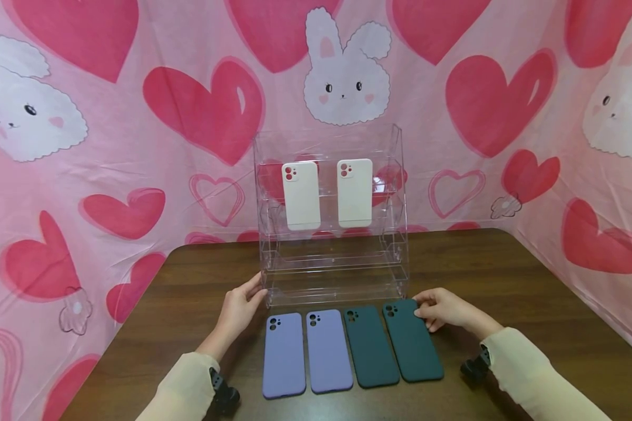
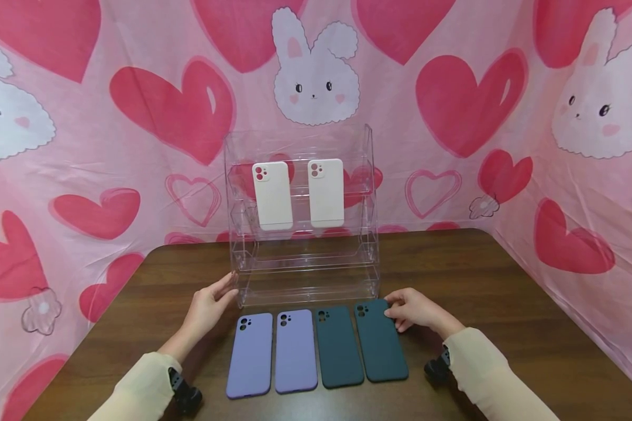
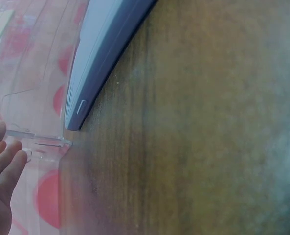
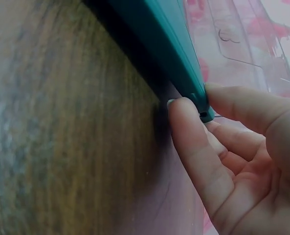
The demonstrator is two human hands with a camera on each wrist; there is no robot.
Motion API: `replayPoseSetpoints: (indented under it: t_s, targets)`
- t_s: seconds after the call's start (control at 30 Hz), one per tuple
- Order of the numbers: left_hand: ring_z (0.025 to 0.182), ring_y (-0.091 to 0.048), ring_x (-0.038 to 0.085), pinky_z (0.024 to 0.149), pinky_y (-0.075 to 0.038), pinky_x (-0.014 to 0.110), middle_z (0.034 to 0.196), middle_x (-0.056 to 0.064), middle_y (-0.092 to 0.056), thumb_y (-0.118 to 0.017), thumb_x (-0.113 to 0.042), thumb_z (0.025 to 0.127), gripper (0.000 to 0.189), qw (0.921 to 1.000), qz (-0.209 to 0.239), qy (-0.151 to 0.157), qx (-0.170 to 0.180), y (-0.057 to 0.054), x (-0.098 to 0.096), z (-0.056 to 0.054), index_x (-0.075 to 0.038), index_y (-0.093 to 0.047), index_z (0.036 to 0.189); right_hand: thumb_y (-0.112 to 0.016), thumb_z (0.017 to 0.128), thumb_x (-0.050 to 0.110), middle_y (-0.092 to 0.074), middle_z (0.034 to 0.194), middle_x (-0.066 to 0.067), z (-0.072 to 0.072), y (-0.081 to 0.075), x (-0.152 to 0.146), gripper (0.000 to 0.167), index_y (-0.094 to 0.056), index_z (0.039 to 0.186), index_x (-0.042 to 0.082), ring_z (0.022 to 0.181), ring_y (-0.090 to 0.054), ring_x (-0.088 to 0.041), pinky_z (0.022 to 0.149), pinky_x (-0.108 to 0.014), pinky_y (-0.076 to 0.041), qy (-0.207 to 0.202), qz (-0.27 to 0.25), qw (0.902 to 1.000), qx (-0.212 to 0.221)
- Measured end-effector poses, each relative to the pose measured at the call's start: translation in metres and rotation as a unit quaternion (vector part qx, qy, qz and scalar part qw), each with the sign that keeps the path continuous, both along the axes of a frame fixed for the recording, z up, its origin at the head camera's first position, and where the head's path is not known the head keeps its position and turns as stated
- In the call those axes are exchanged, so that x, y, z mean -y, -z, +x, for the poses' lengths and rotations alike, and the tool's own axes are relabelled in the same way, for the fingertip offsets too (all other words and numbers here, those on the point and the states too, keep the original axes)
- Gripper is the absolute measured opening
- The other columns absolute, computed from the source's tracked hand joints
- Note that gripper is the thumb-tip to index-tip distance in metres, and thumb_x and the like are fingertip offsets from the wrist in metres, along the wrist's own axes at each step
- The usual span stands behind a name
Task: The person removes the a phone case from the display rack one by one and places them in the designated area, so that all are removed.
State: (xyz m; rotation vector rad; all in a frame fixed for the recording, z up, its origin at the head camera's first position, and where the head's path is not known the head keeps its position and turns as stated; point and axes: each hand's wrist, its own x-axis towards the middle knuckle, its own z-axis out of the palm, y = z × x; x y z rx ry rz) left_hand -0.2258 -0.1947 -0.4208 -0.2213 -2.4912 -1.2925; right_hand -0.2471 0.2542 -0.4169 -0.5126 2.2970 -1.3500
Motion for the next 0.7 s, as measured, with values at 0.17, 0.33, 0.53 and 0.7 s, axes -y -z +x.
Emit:
replayPoseSetpoints:
  t_s: [0.17, 0.33, 0.53, 0.7]
  targets:
    - [0.101, -0.061, 0.025, 0.078, -0.051, 0.034, 0.121, 0.016, -0.057, -0.065, -0.007, 0.086, 0.048, 1.0, 0.002, 0.002, 0.003, -0.0009, -0.0006, -0.0001, -0.003, -0.05, 0.131, -0.058, 0.088, 0.004, -0.055, 0.073, -0.009, -0.0005, 0.0006, 0.0007, 0.044, -0.043, 0.119, -0.023, 0.06, -0.057, -0.022, 0.053, -0.035, -0.055, -0.001, 0.003, 1.0, -0.009]
    - [0.1, -0.061, 0.025, 0.078, -0.051, 0.034, 0.119, 0.016, -0.058, -0.065, -0.007, 0.086, 0.048, 1.0, 0.003, -0.001, 0.001, -0.0001, -0.0007, -0.0007, -0.004, -0.051, 0.131, -0.058, 0.086, -0.001, -0.055, 0.071, -0.009, 0.0, 0.0009, 0.0025, 0.041, -0.044, 0.117, -0.023, 0.059, -0.057, -0.021, 0.052, -0.035, -0.054, 0.002, 0.004, 0.9999, -0.014]
    - [0.101, -0.06, 0.025, 0.08, -0.05, 0.035, 0.12, 0.014, -0.057, -0.065, -0.008, 0.086, 0.049, 1.0, 0.002, 0.001, 0.009, 0.0004, -0.0005, -0.0005, -0.005, -0.05, 0.132, -0.058, 0.085, -0.001, -0.055, 0.071, -0.008, 0.001, 0.0003, 0.003, 0.04, -0.044, 0.116, -0.024, 0.059, -0.057, -0.021, 0.051, -0.035, -0.054, 0.004, 0.002, 0.9999, -0.013]
    - [0.102, -0.06, 0.025, 0.081, -0.049, 0.036, 0.12, 0.014, -0.057, -0.066, -0.008, 0.085, 0.049, 1.0, 0.002, 0.001, 0.008, 0.0001, -0.0005, -0.0001, -0.006, -0.05, 0.132, -0.059, 0.085, 0.001, -0.055, 0.071, -0.008, 0.0008, -0.0004, 0.0014, 0.04, -0.046, 0.116, -0.022, 0.059, -0.057, -0.022, 0.052, -0.036, -0.054, 0.011, 0.005, 0.9998, -0.018]
